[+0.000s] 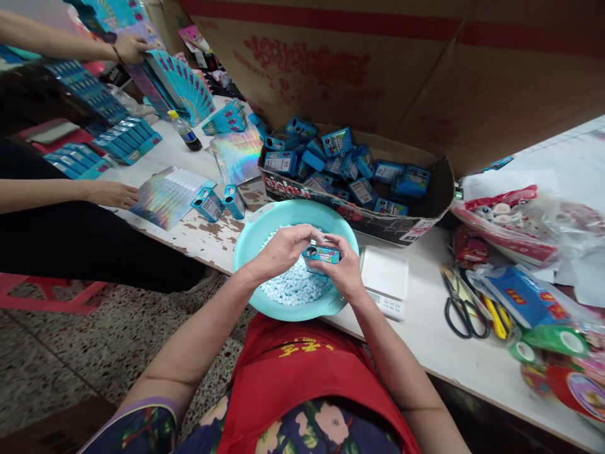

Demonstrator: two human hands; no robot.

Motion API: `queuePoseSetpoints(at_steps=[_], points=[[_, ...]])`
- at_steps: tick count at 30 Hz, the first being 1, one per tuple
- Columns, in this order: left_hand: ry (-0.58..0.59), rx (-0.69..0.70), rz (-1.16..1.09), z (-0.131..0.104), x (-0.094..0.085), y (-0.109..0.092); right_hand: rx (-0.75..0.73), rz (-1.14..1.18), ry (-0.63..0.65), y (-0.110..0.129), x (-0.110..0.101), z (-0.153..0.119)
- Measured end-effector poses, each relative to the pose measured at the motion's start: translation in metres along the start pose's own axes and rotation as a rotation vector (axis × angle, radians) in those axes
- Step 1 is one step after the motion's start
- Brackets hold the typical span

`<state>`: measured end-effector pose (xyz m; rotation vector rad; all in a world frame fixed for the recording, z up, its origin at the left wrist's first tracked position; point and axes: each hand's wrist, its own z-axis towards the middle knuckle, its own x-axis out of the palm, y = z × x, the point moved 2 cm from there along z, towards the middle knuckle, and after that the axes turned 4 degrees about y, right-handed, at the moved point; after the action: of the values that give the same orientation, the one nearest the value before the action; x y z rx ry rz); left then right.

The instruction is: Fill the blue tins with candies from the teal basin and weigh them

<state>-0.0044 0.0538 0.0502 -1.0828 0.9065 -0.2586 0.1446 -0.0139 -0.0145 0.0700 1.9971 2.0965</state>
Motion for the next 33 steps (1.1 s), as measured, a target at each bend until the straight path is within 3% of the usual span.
queuePoseSetpoints(at_steps=[3, 5, 10, 13, 16, 18, 23, 26, 29, 33], points=[[-0.153, -0.083, -0.161, -0.003, -0.002, 0.005, 0.008, 0.020, 0.016, -0.001, 0.000, 0.000], [-0.187, -0.124, -0.215, -0.005, 0.000, 0.007, 0.001, 0.000, 0.017, 0.000, 0.000, 0.001], [-0.025, -0.083, -0.230, -0.006, 0.011, 0.003, 0.012, -0.055, -0.012, 0.002, 0.002, 0.004], [-0.173, -0.108, -0.268, -0.007, 0.006, 0.010, 0.052, -0.013, 0.004, 0.005, 0.002, 0.003], [-0.302, -0.209, -0.125, -0.018, -0.002, 0.028, 0.061, 0.071, -0.024, 0.010, -0.004, 0.000], [-0.219, -0.311, 0.079, -0.030, -0.003, 0.041, 0.019, 0.122, -0.091, 0.017, -0.012, -0.003], [0.225, -0.482, 0.523, -0.062, 0.016, 0.063, -0.113, 0.052, -0.186, 0.041, -0.040, -0.011], [0.312, -0.511, 0.629, -0.070, 0.026, 0.065, -0.204, 0.036, -0.368, 0.046, -0.075, -0.017], [0.372, -0.540, 0.697, -0.069, 0.029, 0.067, -0.231, -0.024, -0.556, 0.033, -0.114, -0.025], [0.498, -0.473, 0.697, -0.067, 0.032, 0.066, -0.070, -0.133, -0.663, -0.010, -0.146, -0.032]])
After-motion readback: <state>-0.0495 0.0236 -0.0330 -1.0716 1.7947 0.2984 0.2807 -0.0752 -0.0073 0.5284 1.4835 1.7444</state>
